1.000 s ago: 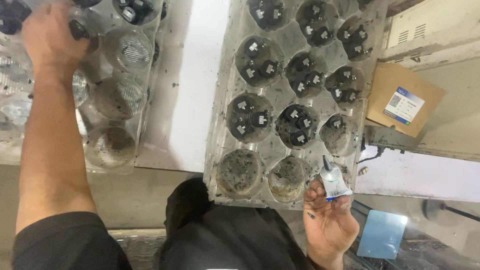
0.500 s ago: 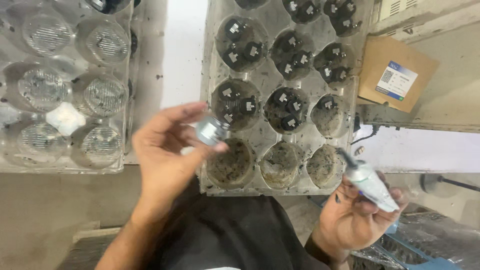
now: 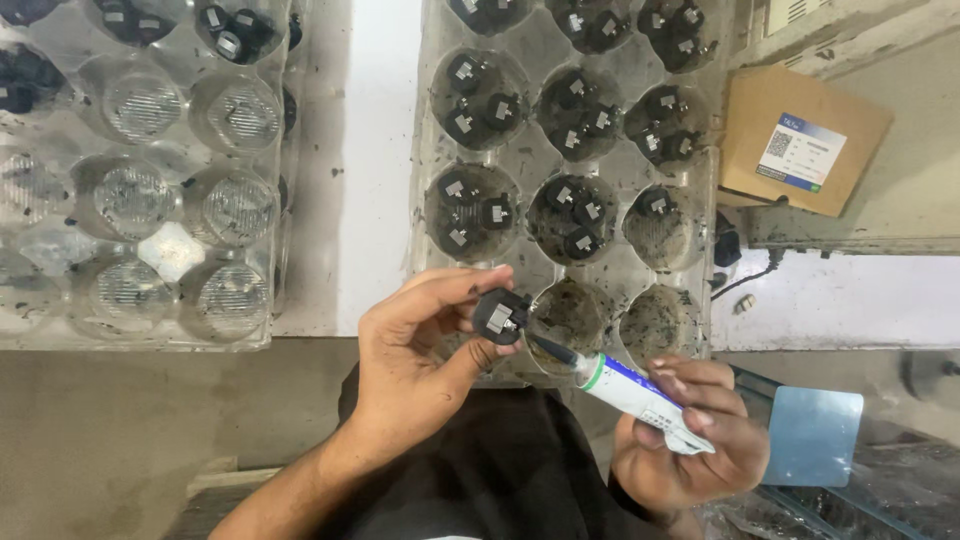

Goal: The person sits on the floor and applies adhesive from a squeeze tube to small black round components, working one at a time. They pick each component from a plastic tray, dispense adhesive onto it, and place it back into the tray, continuing across the trays.

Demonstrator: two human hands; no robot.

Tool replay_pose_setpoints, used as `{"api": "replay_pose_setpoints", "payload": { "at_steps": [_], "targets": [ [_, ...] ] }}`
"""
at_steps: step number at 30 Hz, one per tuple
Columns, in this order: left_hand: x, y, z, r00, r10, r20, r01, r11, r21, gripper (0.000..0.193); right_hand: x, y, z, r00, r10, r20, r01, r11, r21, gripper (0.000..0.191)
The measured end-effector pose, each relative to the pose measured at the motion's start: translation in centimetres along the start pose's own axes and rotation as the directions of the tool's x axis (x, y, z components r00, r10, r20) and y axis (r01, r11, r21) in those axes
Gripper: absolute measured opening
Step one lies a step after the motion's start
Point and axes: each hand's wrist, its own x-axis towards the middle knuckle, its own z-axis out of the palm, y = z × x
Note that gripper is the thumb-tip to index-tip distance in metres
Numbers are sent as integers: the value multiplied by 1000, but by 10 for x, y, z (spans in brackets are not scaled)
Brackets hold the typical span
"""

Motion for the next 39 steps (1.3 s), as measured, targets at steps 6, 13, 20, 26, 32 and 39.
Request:
{"api": "replay_pose_setpoints", "payload": {
  "at_steps": [6,13,20,26,32,39],
  "targets": [
    [-4,1,2,999,-34,-8,34,999,-3,49,2,-4,-3,994,-28,104,38,995,-89,31],
    [-5,-2,2,997,-78,28,79,996,-31,49,11,-9,-11,973,-78,215,109,985,-136,36],
    [-8,-7,4,995,-100,30,101,995,-27,50,10,-8,-17,969,-112,222,147,978,-148,34],
    [-8,-8,4,995,-100,22,101,994,-33,49,7,-7,-20,972,-91,217,126,980,-155,33],
    [-12,-15,3,997,-71,23,72,997,-3,49,10,-5,-23,966,-120,229,155,977,-144,32],
    [-17,-36,10,970,-236,59,241,906,-347,51,13,-8,-25,949,-129,287,178,972,-153,33]
  ]
}}
